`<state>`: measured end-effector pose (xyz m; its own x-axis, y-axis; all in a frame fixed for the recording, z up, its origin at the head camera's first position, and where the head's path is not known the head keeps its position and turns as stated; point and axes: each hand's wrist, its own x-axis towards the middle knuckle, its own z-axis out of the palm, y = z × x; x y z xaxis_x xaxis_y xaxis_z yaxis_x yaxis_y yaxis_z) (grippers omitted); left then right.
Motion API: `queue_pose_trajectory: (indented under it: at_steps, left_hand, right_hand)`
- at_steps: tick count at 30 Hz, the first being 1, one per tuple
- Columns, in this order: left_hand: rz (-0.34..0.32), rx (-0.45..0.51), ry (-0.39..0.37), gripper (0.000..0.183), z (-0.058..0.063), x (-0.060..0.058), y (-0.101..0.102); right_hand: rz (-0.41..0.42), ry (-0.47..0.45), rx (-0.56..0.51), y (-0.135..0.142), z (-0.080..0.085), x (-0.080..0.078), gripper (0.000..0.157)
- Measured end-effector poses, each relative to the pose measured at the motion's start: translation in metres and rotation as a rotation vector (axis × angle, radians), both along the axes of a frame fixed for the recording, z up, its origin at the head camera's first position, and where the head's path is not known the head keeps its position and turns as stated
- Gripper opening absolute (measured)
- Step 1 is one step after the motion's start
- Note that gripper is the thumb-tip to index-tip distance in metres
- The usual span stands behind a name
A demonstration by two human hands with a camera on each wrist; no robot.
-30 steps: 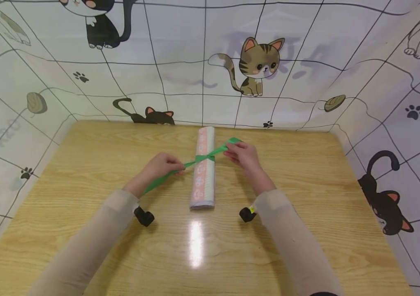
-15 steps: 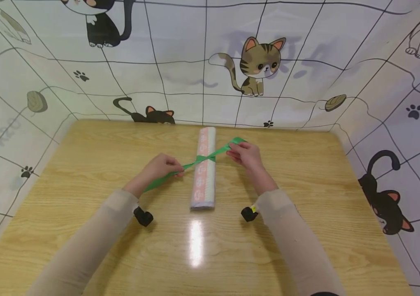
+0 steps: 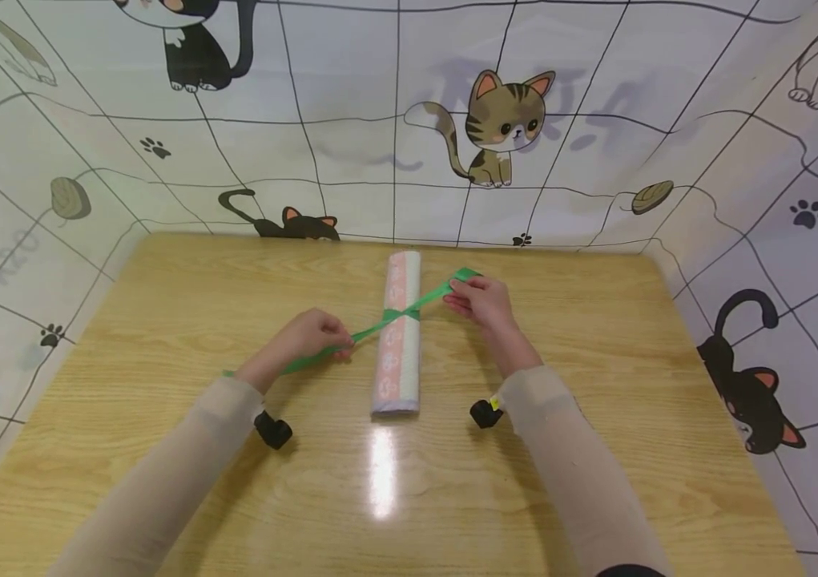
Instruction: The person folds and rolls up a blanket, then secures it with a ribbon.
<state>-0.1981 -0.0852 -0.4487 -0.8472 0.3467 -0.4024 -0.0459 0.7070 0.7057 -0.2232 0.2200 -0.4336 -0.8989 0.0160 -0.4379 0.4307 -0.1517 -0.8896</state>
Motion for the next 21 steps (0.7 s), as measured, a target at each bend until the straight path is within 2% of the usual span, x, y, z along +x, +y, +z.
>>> queue_pose_trajectory:
  at_steps: [12,18,21]
  left_hand:
    - [-0.022,0.013,-0.029,0.018,-0.001,0.011,-0.013]
    - [-0.004,-0.001,-0.045,0.017,-0.001,0.015,-0.015]
    - [-0.018,-0.004,-0.024,0.018,-0.001,0.015,-0.015]
  right_hand:
    - [-0.032,-0.062,-0.005,0.001,0.006,0.005,0.011]
    - [0.000,-0.068,0.012,0.001,0.004,0.008,0.009]
    - [0.020,-0.057,-0.003,0.003,0.002,0.011,0.006]
